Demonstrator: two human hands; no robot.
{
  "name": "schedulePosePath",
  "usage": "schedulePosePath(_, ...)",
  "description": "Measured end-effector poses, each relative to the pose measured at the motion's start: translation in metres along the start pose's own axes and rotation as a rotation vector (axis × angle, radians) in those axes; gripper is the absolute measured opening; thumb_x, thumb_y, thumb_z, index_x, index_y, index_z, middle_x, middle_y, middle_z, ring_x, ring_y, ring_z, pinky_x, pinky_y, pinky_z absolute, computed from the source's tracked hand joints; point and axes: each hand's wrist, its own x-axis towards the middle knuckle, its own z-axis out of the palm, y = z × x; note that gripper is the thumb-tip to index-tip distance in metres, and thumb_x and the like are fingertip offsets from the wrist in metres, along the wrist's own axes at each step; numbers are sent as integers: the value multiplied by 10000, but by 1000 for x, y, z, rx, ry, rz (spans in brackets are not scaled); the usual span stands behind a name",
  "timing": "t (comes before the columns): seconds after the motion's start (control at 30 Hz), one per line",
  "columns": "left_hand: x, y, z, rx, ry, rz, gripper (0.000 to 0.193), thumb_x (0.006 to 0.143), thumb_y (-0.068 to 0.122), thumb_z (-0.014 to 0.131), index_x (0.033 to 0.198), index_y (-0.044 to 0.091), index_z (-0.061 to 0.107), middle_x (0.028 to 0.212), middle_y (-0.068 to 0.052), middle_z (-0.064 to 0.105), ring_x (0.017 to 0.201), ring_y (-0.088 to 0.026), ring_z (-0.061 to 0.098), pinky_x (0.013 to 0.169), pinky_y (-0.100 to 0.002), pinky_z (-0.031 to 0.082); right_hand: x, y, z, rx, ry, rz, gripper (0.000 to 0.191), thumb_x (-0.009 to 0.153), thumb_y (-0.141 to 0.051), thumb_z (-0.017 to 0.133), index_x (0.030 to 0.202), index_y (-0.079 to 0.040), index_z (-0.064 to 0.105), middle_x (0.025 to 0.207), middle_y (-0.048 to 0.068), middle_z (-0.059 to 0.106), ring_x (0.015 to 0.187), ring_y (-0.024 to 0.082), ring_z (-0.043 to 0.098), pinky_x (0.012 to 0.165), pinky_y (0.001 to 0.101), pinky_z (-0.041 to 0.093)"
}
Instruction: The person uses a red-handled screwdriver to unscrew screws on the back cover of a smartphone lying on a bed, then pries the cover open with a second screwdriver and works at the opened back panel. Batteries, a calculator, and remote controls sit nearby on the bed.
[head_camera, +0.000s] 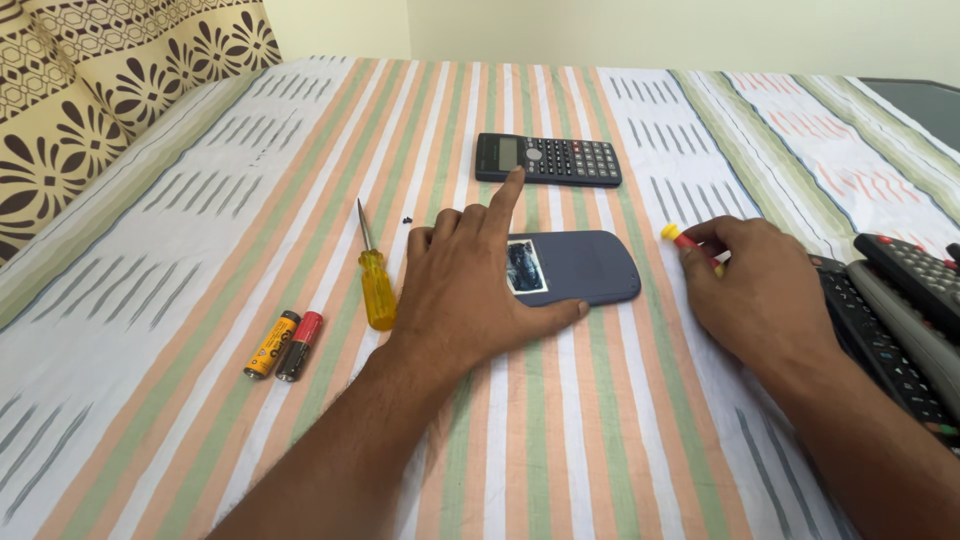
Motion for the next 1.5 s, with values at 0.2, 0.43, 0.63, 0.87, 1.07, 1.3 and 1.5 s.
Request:
schedulePosePath(0.2,-1,-1,3,9,0,17,1295,597,749,830,1582,142,249,1331,-159,550,1323,-331,440,1153,-595,283,-8,-10,-11,148,90,101,330,1097,-230,502,1355,-58,614,1125,181,763,961,335,734,865,457,552)
schedulePosePath(0.43,-3,-4,-5,-85,-7,58,1285,555,541,859,1615,144,251,1219,-111,645,1250,-291,497,1147,-551,260,-1,-20,-9,28,-182,-18,616,818,-391,757,1360,-125,634,1236,150,679,1071,280,691,954,417,545)
schedulePosePath(0.63,1,1,4,-130,111,-48,1328,557,565,876,1622,137,208,1205,-101,662,1235,-284,518,1090,-518,348,-7,-31,-9,91,-289,-71,851,704,-554,864,1404,-146,604,1185,151,699,1061,292,681,916,419,548)
schedulePosePath(0.87,2,0,13,-200,-4,97,1463,560,594,909,1635,113,41,1316,-213,569,1268,-391,470,1119,-548,330,-15,-28,-8,92,-58,32,551,872,-486,712,1171,-24,746,948,240,756,854,369,739,831,466,562)
schedulePosePath(1.07,0,-13,-1,-173,-123,127,1561,478,585,913,1649,153,-24,1358,-213,568,1329,-388,467,1169,-537,312,-13,-12,-1,274,295,-257,324,1050,-257,602,1168,33,685,1024,193,607,881,325,608,821,471,491)
schedulePosePath(1.3,4,-15,-11,-85,-144,66,1511,488,571,926,1638,217,12,1376,-192,554,1325,-390,471,1159,-569,342,-21,-21,-1,503,350,-424,261,1173,-234,547,1199,-15,686,1143,111,487,921,172,570,802,338,522)
schedulePosePath(1.5,4,-21,-2,-350,-115,94,1389,536,299,863,1663,252,52,1438,-163,580,1362,-340,493,1182,-510,391,-27,-28,-7,685,313,-399,234,1132,-215,605,1220,0,635,1182,72,571,946,125,673,822,268,571)
